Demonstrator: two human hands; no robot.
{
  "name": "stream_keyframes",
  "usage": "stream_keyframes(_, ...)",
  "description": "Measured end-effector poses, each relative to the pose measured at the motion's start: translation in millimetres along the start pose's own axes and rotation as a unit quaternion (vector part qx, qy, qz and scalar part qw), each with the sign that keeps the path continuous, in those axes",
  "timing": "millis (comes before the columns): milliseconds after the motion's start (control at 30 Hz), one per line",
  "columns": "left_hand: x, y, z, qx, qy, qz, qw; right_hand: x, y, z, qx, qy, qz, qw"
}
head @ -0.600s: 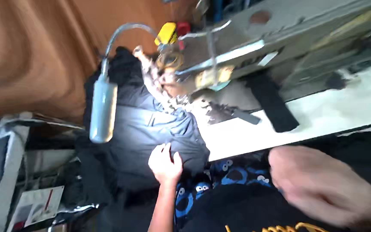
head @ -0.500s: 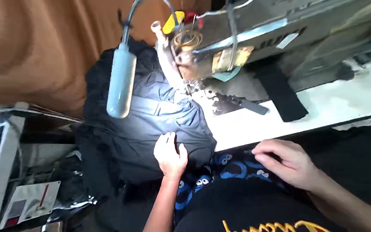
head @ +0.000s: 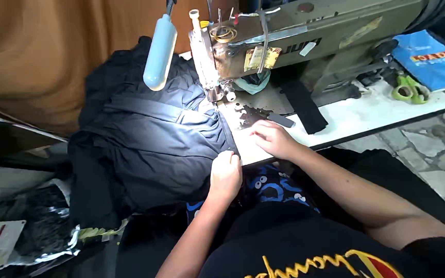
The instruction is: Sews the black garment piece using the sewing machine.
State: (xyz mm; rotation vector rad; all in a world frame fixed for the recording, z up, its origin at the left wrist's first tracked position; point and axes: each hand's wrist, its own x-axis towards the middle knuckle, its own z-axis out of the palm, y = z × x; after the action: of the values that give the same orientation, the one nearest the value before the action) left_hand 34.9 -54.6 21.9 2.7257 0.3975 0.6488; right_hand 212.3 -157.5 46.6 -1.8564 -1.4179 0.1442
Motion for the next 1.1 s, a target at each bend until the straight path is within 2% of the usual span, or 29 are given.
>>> stream_keyframes(100, 5, 7, -18, -0.081, 0.013, -0.036, 0.996, 49, 16, 17, -0.039, -0.039, -0.034, 0.998)
stream_keyframes(167, 9, 12, -30, -0.124, 0.040, -0.054, 0.990, 79, 14, 26, -0.068, -0.098, 0.024, 0.993)
stream_keyframes(233, 10, 13, -36, -0.157, 0.065, -0.078, 0.982, 91, 11, 36, -0.076, -0.101, 0.042, 0.991)
stream_keyframes(333, 9, 8, -39, -0.199, 0.088, -0.091, 0.972, 75, 11, 42, -0.064, -0.068, -0.009, 0.996)
stream_keyframes(467, 9, 0, -38, -0.249, 0.094, -0.086, 0.960, 31, 6, 46, -0.010, 0.052, -0.152, 0.987)
stream_keyframes(600, 7, -3, -37, -0.262, 0.079, -0.072, 0.959, 35, 6, 50, -0.039, 0.050, -0.141, 0.988)
stream_keyframes(733, 32, -23, -56, -0.177, -0.003, 0.002, 0.984, 45, 8, 49, -0.076, 0.026, -0.171, 0.982)
stream_keyframes(867, 84, -78, -55, -0.009, -0.052, 0.081, 0.995, 40, 13, 52, -0.078, 0.019, -0.182, 0.980)
stream_keyframes(967, 107, -101, -47, 0.085, -0.155, 0.061, 0.982, 33, 19, 53, -0.078, -0.007, -0.149, 0.986)
stream_keyframes(1033, 112, -105, -45, 0.130, -0.181, 0.060, 0.973, 33, 18, 51, -0.070, -0.014, -0.133, 0.989)
stream_keyframes(1100, 118, -101, -50, 0.165, -0.219, 0.027, 0.961, 35, 18, 52, -0.073, -0.008, -0.134, 0.988)
